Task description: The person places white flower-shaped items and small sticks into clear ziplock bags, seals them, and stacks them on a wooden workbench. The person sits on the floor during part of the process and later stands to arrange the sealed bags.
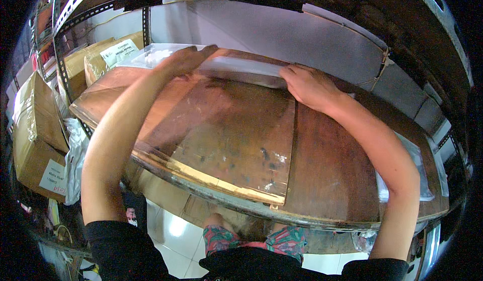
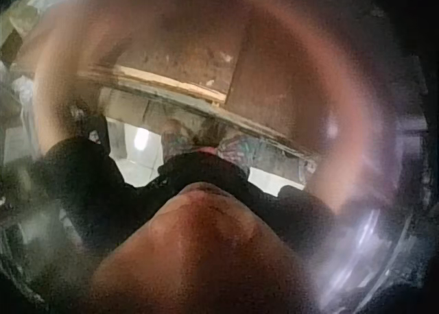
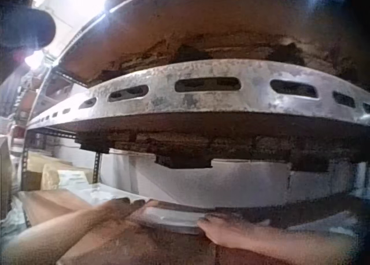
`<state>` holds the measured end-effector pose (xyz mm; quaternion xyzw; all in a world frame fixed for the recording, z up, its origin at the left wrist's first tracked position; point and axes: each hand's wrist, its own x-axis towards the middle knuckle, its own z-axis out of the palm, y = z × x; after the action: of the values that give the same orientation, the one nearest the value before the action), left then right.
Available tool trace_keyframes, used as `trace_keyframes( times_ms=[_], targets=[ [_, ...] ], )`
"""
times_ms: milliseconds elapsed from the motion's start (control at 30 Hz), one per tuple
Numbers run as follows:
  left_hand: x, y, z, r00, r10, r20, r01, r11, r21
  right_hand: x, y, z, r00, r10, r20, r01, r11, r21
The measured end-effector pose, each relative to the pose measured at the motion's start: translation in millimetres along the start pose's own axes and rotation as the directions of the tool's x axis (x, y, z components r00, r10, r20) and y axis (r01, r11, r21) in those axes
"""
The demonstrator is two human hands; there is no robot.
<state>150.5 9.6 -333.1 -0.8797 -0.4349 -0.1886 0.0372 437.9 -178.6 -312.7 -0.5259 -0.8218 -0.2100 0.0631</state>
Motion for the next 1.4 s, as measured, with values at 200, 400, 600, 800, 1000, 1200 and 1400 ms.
trace_keyframes(
  times_ms=[200,400,600,800,1000,1200,1400],
  targets=[
    [-14,10,-18,0.841,0.018,0.541,0.428,0.588,-0.686,-42,-20,-12,0.975,-0.133,-0.176,0.118,0.989,-0.094],
    [-32,66,-45,0.866,-0.261,0.427,0.46,0.749,-0.476,-62,-27,-11,0.953,-0.229,-0.197,0.181,0.956,-0.233],
    [-47,70,-42,0.835,-0.243,0.494,0.531,0.592,-0.606,-79,-31,-13,0.925,-0.318,-0.21,0.255,0.925,-0.282],
    [-37,26,-18,0.955,0.142,0.259,0.088,0.7,-0.709,-97,-34,-9,0.942,-0.255,-0.216,0.225,0.962,-0.153],
    [-51,80,-44,0.992,0.12,-0.038,-0.11,0.684,-0.721,-117,-11,-12,0.996,0.025,-0.089,-0.027,0.999,-0.017],
    [-26,45,-75,0.989,0.076,-0.13,-0.132,0.851,-0.508,-61,-25,-25,0.985,-0.049,-0.165,0.015,0.98,-0.201],
    [18,-69,-85,0.93,0.131,-0.342,-0.283,0.851,-0.443,52,-48,-13,0.985,0.004,-0.17,-0.062,0.94,-0.336]
  ],
)
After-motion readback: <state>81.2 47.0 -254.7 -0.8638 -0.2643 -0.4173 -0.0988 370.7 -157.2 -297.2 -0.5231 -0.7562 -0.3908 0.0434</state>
